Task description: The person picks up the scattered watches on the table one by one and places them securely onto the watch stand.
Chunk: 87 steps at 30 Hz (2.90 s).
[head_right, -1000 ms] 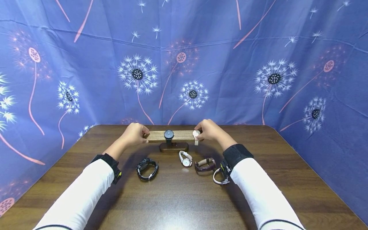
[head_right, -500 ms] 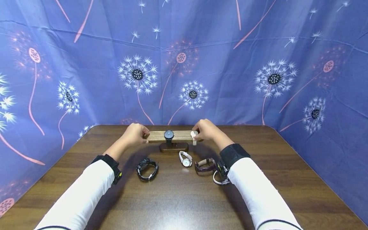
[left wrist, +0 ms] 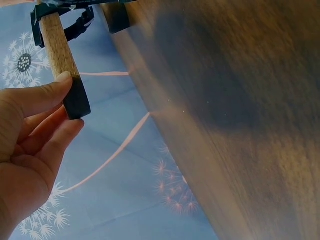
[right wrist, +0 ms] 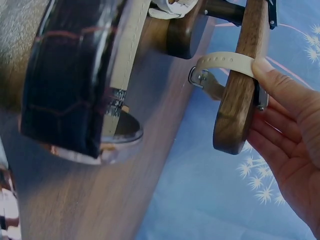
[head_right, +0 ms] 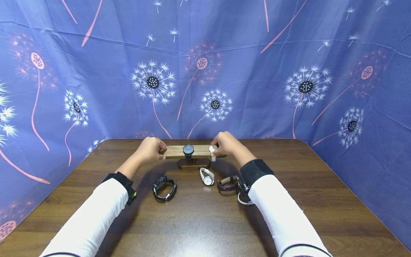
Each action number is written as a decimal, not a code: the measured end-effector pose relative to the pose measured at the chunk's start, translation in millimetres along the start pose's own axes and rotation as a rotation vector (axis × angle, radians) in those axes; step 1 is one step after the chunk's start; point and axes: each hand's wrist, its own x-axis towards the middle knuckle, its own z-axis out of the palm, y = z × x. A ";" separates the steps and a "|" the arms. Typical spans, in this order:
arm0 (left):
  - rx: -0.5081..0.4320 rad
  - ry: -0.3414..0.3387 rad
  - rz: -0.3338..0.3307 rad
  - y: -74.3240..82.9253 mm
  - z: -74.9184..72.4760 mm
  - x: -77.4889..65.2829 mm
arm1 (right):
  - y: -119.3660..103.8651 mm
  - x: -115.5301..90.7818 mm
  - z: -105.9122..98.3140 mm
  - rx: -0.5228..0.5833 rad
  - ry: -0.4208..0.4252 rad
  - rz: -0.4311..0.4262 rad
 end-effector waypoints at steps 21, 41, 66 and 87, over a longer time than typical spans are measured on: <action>-0.031 -0.005 -0.055 -0.4 1.5 -2.1 | -15.6 11.6 3.0 -0.057 -0.019 -0.015; -0.025 -0.007 -0.030 -3.5 0.5 3.6 | -29.9 23.2 2.0 -0.023 -0.056 -0.054; -0.002 -0.001 -0.005 -5.4 -1.5 6.7 | -41.9 40.1 6.2 -0.051 -0.061 -0.089; -0.070 -0.029 0.018 -2.3 -2.7 -6.1 | -36.0 1.3 -6.6 -0.067 -0.133 -0.033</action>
